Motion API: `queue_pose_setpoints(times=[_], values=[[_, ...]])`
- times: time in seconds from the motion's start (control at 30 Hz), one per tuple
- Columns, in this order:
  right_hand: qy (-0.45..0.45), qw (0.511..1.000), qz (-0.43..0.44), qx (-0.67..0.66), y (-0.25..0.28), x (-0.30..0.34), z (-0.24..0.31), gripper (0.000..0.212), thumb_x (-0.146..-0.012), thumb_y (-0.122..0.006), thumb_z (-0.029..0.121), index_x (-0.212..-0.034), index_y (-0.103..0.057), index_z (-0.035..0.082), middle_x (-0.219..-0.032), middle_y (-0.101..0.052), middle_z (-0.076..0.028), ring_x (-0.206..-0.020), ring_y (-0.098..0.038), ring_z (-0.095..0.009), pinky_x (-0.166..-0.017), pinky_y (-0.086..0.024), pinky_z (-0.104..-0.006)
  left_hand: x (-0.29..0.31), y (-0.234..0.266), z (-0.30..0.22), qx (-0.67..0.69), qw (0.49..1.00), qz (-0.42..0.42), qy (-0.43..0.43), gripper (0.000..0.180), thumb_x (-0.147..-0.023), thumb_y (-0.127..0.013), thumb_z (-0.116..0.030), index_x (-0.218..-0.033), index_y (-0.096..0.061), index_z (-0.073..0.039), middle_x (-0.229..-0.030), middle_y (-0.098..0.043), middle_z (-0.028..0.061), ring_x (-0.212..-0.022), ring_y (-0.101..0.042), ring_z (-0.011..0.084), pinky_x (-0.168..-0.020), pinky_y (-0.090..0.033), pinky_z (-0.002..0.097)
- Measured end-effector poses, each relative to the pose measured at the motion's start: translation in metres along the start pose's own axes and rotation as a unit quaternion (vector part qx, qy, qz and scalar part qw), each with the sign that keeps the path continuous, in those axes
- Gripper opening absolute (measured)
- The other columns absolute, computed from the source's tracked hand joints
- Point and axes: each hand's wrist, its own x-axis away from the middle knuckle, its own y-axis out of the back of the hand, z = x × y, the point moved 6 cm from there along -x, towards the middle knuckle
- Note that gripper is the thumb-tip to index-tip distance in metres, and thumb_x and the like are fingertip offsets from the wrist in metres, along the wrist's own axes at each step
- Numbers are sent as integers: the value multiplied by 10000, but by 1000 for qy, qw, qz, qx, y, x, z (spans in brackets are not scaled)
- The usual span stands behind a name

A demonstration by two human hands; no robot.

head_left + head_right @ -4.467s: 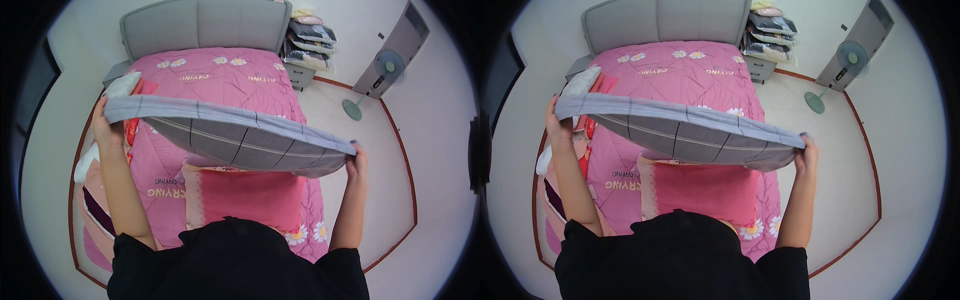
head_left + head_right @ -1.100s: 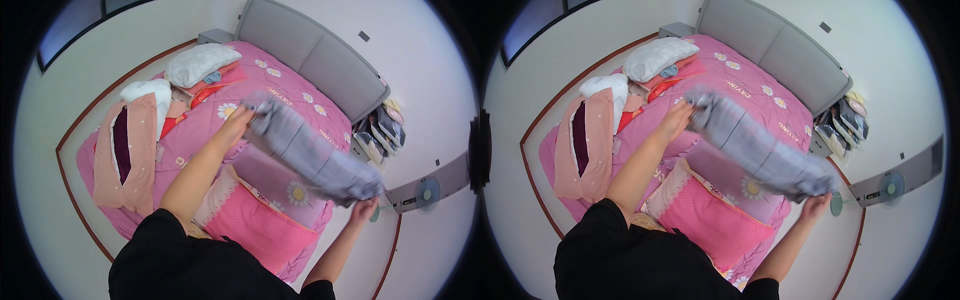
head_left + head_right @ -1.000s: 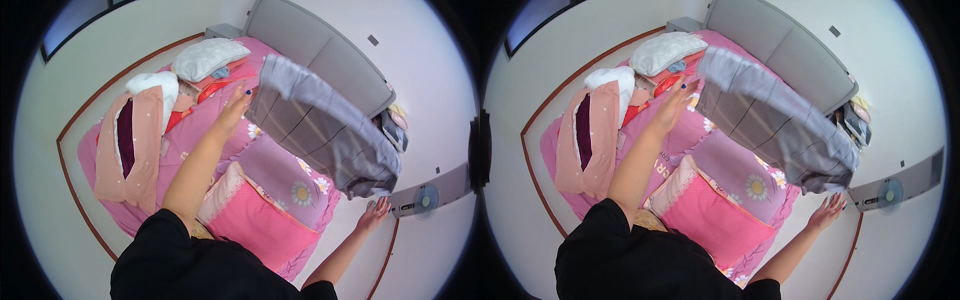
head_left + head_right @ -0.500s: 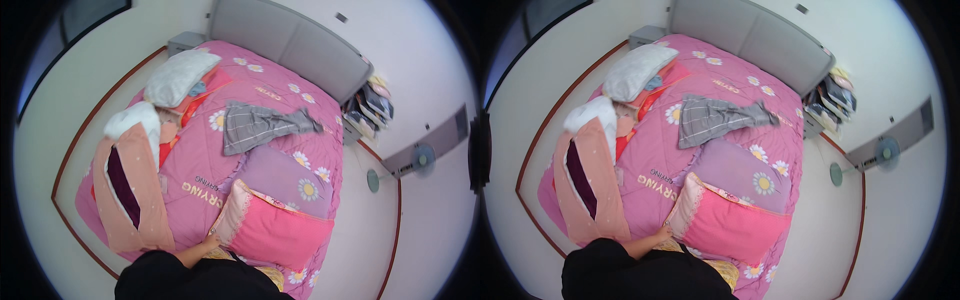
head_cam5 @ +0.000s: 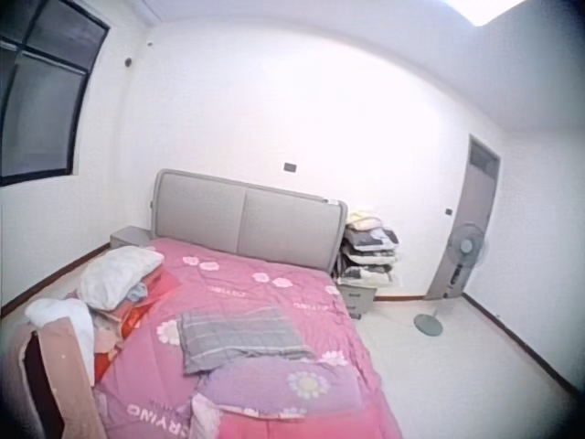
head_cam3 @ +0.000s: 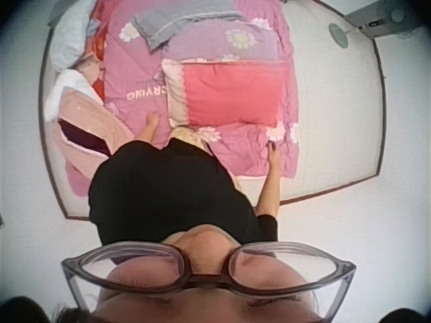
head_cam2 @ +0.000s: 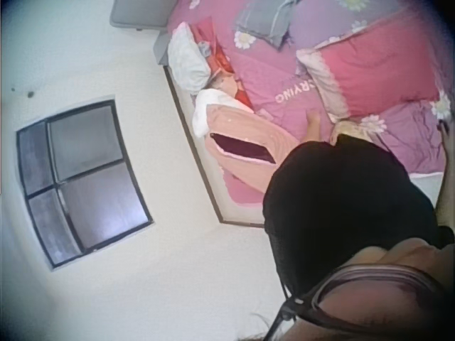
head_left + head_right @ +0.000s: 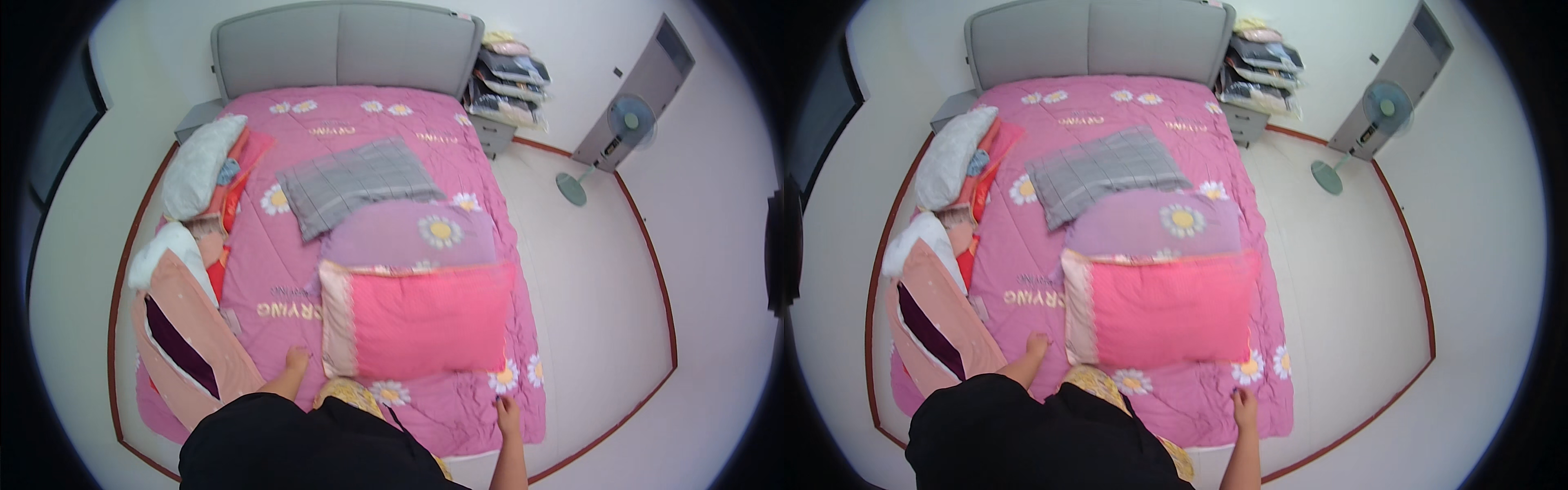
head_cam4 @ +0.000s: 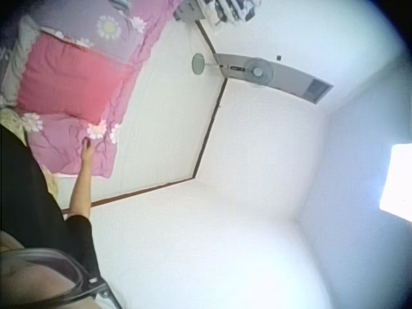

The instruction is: The person folds a gray and white striped fabric item on top of a pink bedsheet, then picks up a pink pillowcase, zips it closed, and places it with other fabric items on the bed.

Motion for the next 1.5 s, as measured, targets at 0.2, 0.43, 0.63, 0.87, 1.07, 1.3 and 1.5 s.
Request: queue_pose_setpoints(times=[0.2, 0.43, 0.63, 0.87, 1.07, 1.3, 1.5], values=[[-1, 985, 38, -169, -34, 46, -51, 201, -855, -438, 92, -1009, -483, -30, -865, -579, -117, -772, -572, -173, -709, -452, -269, 140, -100, -12, 189, 975, 96, 63, 231, -769, -476, -48, -995, -486, 2, -826, -582, 98, -741, -560, 140, -598, -430, 229], [-138, 967, 137, -166, -55, 115, -123, 181, -859, -441, 185, -953, -484, 36, -823, -601, -87, -740, -580, -154, -630, -422, -237, 266, -1, -50, 106, 992, 49, 53, 170, -805, -453, -84, -961, -502, -37, -802, -591, 77, -694, -547, 117, -578, -414, 214], [-183, 954, 176, -159, -43, 129, -146, 202, -859, -433, 260, -911, -470, 68, -841, -599, -87, -729, -582, -166, -621, -421, -254, 328, 154, -33, 115, 984, -127, 40, 129, -808, -445, -103, -909, -508, -52, -779, -584, 61, -647, -538, 106, -542, -412, 218], [-247, 958, 103, -99, -2, 186, -192, 281, -828, -468, 341, -934, -468, 80, -830, -588, -72, -733, -578, -167, -605, -424, -288, 334, 187, 5, 141, 977, -142, 70, 126, -817, -447, -128, -914, -509, -76, -766, -585, 32, -663, -551, 93, -545, -415, 211], [-268, 955, 93, -84, -21, 247, -187, 311, -826, -450, 318, -1019, -462, 73, -868, -586, -67, -753, -574, -173, -621, -414, -294, 319, 189, 35, 194, 977, -37, 74, 113, -818, -452, -129, -900, -506, -74, -774, -583, 29, -669, -554, 91, -540, -413, 195], [-264, 951, 149, -55, -108, 330, -143, 311, -819, -463, 285, -1054, -457, 80, -922, -586, -86, -799, -569, -186, -661, -426, -318, 345, 301, 79, 249, 962, -58, 96, 72, -791, -478, -102, -835, -506, -54, -737, -576, 37, -632, -528, 78, -505, -396, 192], [-284, 932, 227, 2, -203, 348, -117, 303, -830, -442, 273, -1065, -451, 80, -958, -582, -92, -823, -564, -204, -692, -418, -347, 367, 418, 134, 287, 944, -119, 112, 79, -792, -479, -100, -848, -510, -55, -739, -578, 35, -630, -530, 84, -499, -392, 200]])
